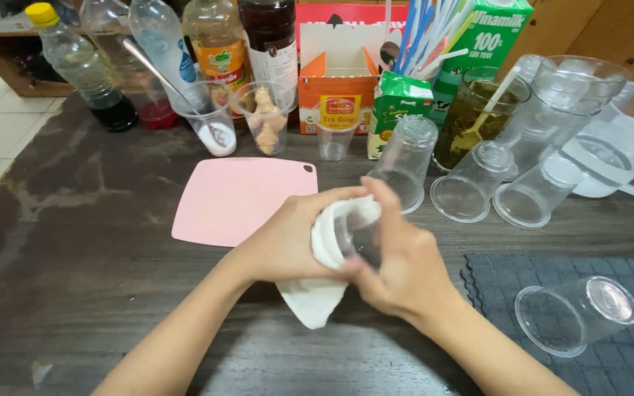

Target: The person wipes several clear plastic cups with a white cloth on a cluttered kitchen counter. They handle each cup individually, wiping the exterior and interior before placing it down. The person also folds the cloth and wipes the counter surface.

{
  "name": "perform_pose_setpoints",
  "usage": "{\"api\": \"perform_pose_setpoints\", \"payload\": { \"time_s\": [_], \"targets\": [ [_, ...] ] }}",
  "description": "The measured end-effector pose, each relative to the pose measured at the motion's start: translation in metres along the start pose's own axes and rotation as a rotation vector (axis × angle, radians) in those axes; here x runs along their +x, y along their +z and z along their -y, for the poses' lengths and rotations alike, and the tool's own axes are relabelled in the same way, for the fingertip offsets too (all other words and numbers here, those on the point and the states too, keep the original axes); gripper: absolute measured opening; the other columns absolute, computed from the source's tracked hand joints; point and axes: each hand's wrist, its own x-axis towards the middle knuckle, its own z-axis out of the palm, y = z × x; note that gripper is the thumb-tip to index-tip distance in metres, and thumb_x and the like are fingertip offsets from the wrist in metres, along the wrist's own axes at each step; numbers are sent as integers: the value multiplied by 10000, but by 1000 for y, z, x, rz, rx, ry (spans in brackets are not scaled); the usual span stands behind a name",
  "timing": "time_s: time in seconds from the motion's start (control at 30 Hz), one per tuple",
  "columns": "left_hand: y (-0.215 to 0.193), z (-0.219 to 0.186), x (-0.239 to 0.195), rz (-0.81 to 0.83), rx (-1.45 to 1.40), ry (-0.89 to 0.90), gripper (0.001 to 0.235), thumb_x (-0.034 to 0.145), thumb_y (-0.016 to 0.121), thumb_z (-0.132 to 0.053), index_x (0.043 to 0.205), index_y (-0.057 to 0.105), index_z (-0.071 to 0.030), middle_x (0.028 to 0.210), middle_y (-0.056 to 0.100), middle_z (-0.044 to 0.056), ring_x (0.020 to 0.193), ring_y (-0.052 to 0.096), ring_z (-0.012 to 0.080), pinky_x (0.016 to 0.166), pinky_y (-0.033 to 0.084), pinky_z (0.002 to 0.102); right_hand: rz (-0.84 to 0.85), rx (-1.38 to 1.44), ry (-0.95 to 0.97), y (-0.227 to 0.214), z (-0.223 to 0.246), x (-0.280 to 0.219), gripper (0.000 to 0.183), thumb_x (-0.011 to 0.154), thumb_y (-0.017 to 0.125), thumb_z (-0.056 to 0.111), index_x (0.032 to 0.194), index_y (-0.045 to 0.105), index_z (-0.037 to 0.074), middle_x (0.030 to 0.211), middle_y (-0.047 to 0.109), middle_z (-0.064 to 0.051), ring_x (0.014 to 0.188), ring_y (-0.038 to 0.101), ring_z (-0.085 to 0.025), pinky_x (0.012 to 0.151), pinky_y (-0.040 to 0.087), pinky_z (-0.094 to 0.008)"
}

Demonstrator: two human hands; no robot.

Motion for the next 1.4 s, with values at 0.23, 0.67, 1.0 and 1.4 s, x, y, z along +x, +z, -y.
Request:
{"api": "perform_pose_setpoints", "payload": {
  "time_s": [0.23, 0.67, 1.0, 1.4],
  "targets": [
    [17, 18, 4, -207, -393, -47, 896, 742, 864, -399, 1499, 519, -64, 1408, 639, 184, 1294, 596, 294, 1071, 496, 469, -161, 918, 509, 9, -34, 9, 413, 925, 530, 471, 1088, 578, 95, 766, 656, -126, 431, 546, -183, 303, 432, -274],
    [4, -7, -1, -149, -20, 122, 479, 900, 730, -340, 1315, 674, -107, 1172, 742, 152, 1117, 709, 373, 1001, 544, 491, 72, 620, 371, 1, -38, 13, 566, 1055, 479, 210, 586, 725, 12, 752, 646, -91, 700, 531, -197, 645, 486, -343],
    [17, -5, -4, -47, -374, 88, 799, 931, 689, -432, 1545, 387, -19, 1530, 491, 262, 1438, 449, 406, 1177, 340, 557, -78, 730, 489, -19, -7, 14, 515, 1049, 594, 233, 568, 603, 49, 917, 619, -103, 931, 550, -187, 866, 453, -372],
    [10, -21, 1, 26, 111, -58, 390, 957, 642, -248, 1190, 687, 62, 1031, 758, 277, 1035, 749, 430, 895, 601, 460, -89, 725, 455, 4, -22, 8, 495, 1009, 685, 257, 566, 607, 50, 932, 477, -69, 998, 503, -172, 930, 454, -375]
  ]
}}
